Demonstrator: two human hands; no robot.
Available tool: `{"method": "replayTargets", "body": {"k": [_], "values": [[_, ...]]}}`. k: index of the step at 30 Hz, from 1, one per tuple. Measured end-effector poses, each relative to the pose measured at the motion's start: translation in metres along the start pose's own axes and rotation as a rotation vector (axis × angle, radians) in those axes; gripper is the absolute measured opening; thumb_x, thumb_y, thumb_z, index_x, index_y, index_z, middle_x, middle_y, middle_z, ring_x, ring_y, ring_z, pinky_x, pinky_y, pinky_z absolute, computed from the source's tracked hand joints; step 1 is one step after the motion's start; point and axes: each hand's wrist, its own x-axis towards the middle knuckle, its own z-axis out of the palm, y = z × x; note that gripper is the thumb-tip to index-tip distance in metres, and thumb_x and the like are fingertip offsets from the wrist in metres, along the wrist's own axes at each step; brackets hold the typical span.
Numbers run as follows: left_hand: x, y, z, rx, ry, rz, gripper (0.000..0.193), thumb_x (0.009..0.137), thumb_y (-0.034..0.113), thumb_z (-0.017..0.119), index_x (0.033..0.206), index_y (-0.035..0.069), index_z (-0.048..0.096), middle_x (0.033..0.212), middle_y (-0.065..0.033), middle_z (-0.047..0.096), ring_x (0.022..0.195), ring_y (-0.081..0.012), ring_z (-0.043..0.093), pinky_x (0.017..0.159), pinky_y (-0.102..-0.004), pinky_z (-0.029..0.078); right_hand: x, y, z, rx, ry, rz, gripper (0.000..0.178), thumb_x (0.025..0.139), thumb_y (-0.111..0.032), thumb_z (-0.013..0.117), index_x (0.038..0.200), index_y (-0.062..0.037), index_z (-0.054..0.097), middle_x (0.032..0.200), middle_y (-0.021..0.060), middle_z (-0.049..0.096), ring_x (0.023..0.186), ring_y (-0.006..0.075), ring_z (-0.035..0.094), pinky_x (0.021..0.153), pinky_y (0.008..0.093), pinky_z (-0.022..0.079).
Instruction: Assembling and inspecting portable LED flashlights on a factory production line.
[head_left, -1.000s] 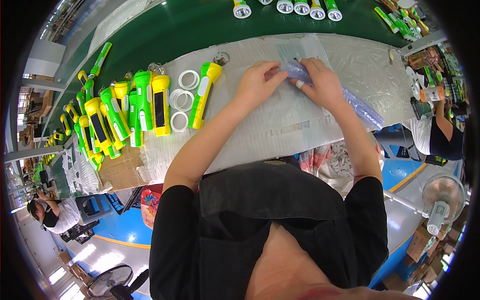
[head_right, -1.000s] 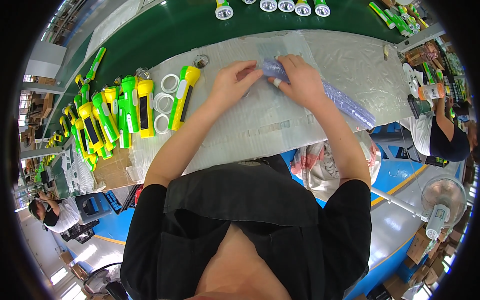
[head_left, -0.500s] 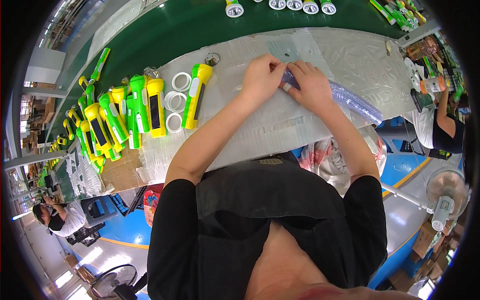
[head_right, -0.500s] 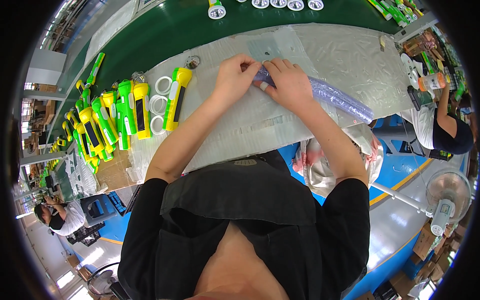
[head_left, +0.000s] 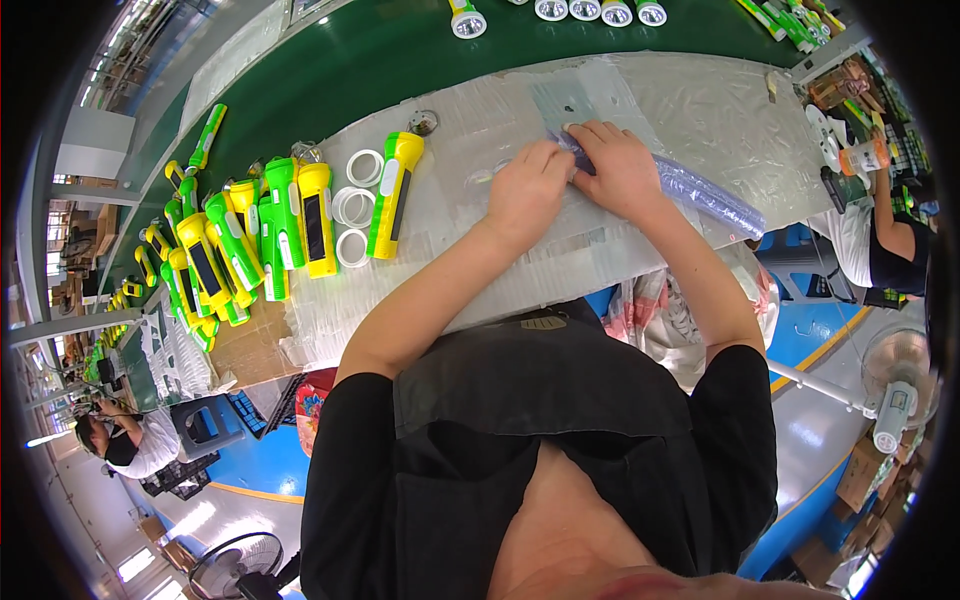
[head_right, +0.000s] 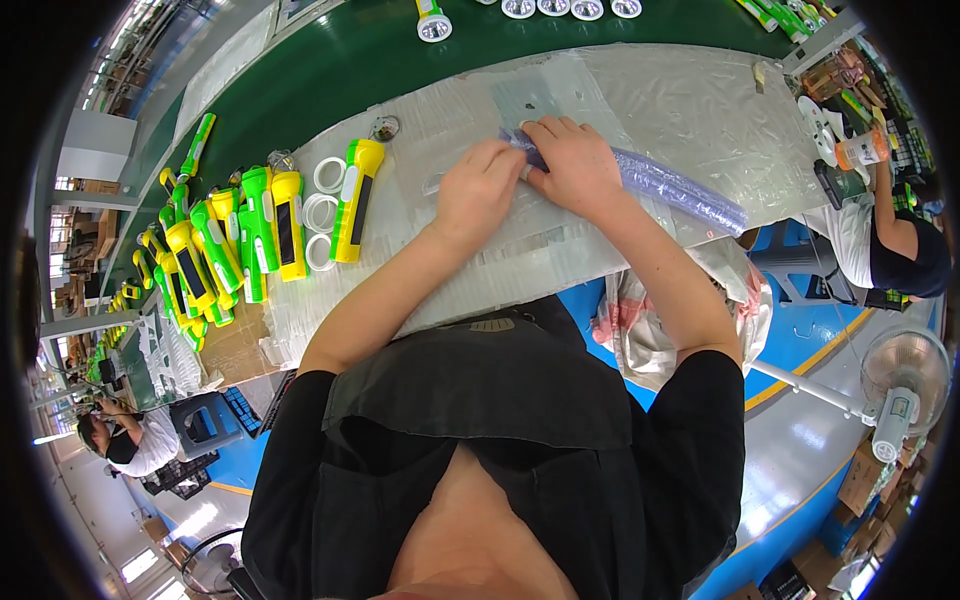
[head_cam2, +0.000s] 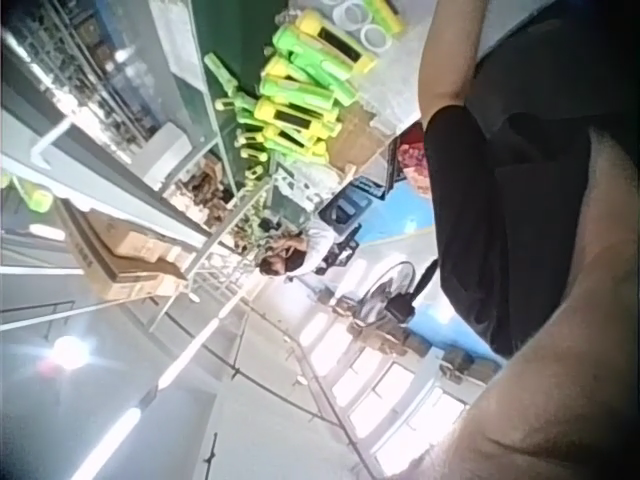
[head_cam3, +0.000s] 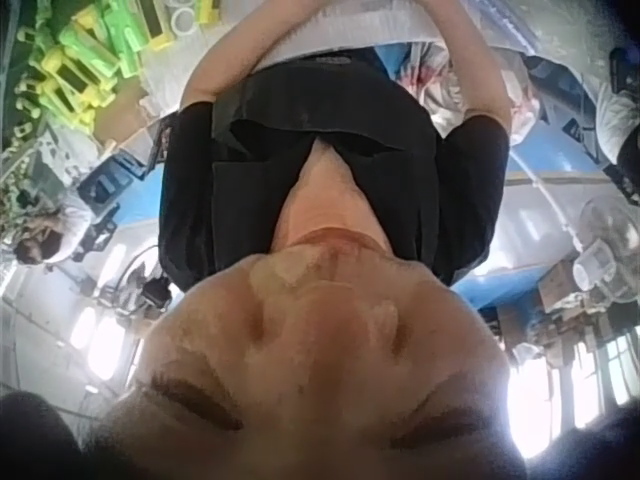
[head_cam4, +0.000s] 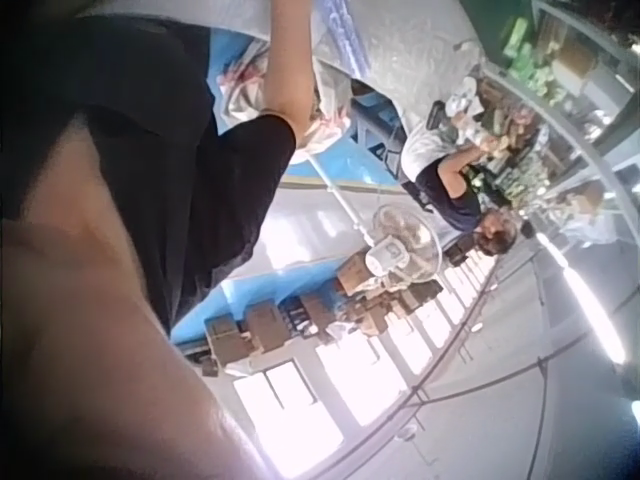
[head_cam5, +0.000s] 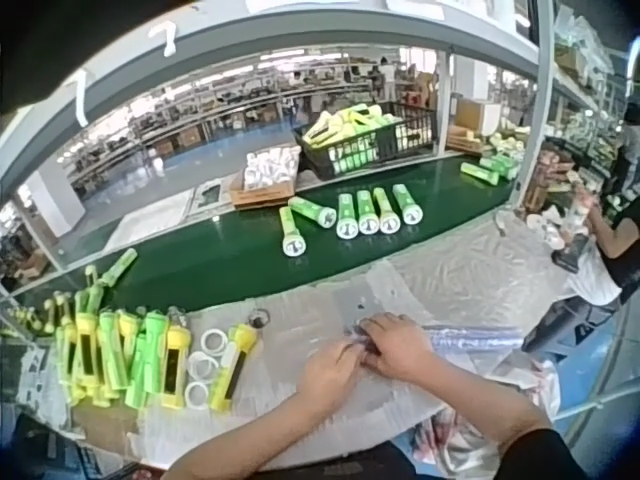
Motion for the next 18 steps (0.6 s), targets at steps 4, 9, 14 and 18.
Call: {"method": "replayTargets", "body": {"k": [4,9,14,18], "values": [[-0.013,-0.011,-0.016,-0.249,0.055,-0.168,0.009,0.085,0.011,0.067,0.090,0.003,0.069,0.087,-0.0107,0.068,0.073,-0.0234,0.066,0.063,-0.0328,0.053,0.000,-0.003,0.001,-0.019,-0.004,0.004,0.047,0.075,-0.027,0.070,0.116,-0.0067,0.060,0.106,0.0070,0.061,0.100,0.0246,0.059,0.083,0.0370,0.047],[0.012,-0.037,-0.025,-0.449,-0.094,-0.577,0.020,0.086,0.019,0.071,0.093,0.001,0.070,0.079,-0.0066,0.069,0.061,-0.0106,0.062,0.055,-0.0242,0.049,-0.003,-0.008,0.000,-0.050,0.029,-0.010,0.047,0.080,-0.036,0.070,0.114,-0.0059,0.060,0.106,0.0070,0.061,0.099,0.0247,0.059,0.084,0.0378,0.046],[0.023,-0.045,-0.025,-0.691,-0.328,-0.842,0.026,0.084,0.025,0.074,0.091,0.001,0.069,0.077,-0.0029,0.067,0.060,-0.0062,0.058,0.052,-0.0212,0.045,-0.006,-0.010,0.004,-0.053,0.088,-0.045,0.051,0.077,-0.033,0.072,0.117,-0.0043,0.059,0.106,0.0084,0.062,0.097,0.0260,0.059,0.081,0.0382,0.046],[0.027,-0.052,-0.023,-0.685,-0.373,-0.831,0.031,0.080,0.027,0.076,0.086,-0.002,0.068,0.075,-0.0060,0.068,0.061,-0.0091,0.061,0.053,-0.0242,0.048,-0.008,-0.012,0.003,-0.056,0.079,-0.030,0.052,0.076,-0.032,0.073,0.118,-0.0047,0.059,0.108,0.0082,0.062,0.098,0.0252,0.059,0.081,0.0382,0.046]]}}
